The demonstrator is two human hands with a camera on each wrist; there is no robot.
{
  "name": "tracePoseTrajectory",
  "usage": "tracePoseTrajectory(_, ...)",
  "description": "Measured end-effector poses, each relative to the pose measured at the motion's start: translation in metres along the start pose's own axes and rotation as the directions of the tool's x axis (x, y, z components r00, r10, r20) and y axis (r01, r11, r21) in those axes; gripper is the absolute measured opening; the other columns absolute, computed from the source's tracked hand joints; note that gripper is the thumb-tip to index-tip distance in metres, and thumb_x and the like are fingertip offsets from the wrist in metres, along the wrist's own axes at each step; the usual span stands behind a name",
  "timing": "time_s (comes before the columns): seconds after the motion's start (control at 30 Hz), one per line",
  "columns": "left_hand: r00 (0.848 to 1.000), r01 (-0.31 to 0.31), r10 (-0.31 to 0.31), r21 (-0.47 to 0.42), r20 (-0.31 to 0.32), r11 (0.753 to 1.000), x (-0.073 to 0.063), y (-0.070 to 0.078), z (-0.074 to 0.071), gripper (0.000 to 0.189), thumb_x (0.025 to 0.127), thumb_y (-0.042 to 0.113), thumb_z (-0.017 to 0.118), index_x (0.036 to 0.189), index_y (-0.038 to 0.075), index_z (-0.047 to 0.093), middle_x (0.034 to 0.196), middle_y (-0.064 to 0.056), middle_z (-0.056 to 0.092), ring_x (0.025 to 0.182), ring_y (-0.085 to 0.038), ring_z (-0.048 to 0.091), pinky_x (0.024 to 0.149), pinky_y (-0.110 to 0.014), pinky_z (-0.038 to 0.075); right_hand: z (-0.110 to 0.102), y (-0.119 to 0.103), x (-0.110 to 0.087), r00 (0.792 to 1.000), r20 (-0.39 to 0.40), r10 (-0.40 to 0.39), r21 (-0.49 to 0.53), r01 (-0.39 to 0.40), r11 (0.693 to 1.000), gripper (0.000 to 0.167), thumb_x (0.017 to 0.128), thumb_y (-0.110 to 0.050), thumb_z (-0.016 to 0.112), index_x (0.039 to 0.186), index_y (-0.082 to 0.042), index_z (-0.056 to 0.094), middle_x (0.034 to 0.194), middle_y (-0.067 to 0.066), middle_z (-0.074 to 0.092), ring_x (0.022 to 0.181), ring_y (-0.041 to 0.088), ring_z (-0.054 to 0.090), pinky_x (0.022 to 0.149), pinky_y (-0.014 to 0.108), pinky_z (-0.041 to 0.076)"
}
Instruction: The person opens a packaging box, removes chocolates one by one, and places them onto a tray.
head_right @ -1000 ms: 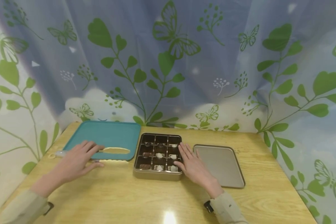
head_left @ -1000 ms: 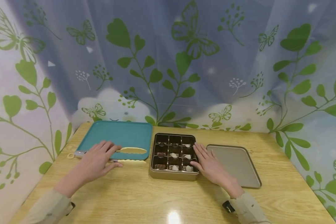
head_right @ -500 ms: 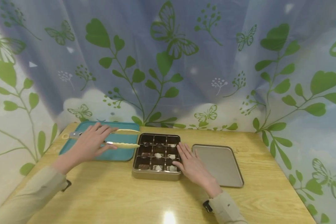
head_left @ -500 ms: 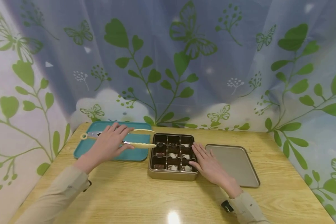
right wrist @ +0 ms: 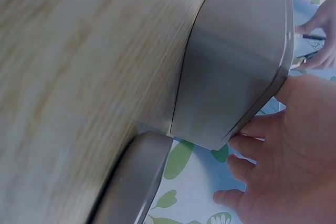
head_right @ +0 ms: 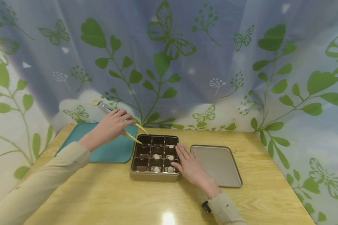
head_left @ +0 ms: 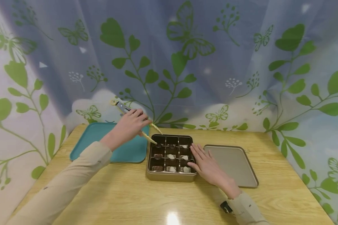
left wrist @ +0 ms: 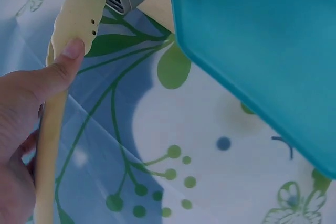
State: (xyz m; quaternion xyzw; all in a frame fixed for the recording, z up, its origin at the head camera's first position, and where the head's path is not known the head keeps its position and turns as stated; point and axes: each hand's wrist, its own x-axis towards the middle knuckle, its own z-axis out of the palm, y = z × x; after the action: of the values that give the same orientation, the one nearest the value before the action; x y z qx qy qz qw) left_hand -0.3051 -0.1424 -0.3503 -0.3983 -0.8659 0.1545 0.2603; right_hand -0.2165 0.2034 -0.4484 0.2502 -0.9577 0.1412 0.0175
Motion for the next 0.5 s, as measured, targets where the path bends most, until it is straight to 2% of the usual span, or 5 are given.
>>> tracePoseTrajectory(0.2,0.994,-0.109,0.106,0.085,0.030,0.990,0.020,0.003,0.003,0.059,0.072,0.039,0.087,0.125,0.020,0.071,0.121,-0.003,0.066,0.118,-0.027,0.056,0.106,-0.042,0.044,0.001,0.000,0.000,1.000,0.012,0.009,0.005,-0.009,1.000,0.073,0.108,-0.045,0.044,0.161,-0.003,0.018,0.168,0.013,0.010,0.155,0.034,0.010,0.120,0.064,0.014)
tracePoseTrajectory(0.37,0.981,-0.192,0.187,0.147,0.047,0.970,0.034,0.006,0.007,0.041,0.082,0.023,0.085,0.122,0.023,0.075,0.122,-0.001,0.068,0.122,-0.025,0.056,0.111,-0.040,0.041,0.001,0.001,-0.001,1.000,0.007,0.011,0.005,-0.011,1.000,0.073,0.108,-0.043,0.045,0.161,-0.003,0.018,0.168,0.013,0.011,0.155,0.034,0.011,0.120,0.064,0.014)
tracePoseTrajectory(0.5,0.966,-0.258,0.251,0.205,0.060,0.944,0.045,0.009,0.011,0.034,0.089,0.011,0.078,0.120,0.026,0.075,0.123,0.001,0.068,0.123,-0.023,0.056,0.112,-0.039,0.040,0.000,0.001,-0.001,1.000,0.006,0.011,0.002,-0.011,1.000,0.073,0.107,-0.043,0.046,0.161,-0.002,0.018,0.168,0.014,0.011,0.155,0.035,0.011,0.120,0.064,0.014)
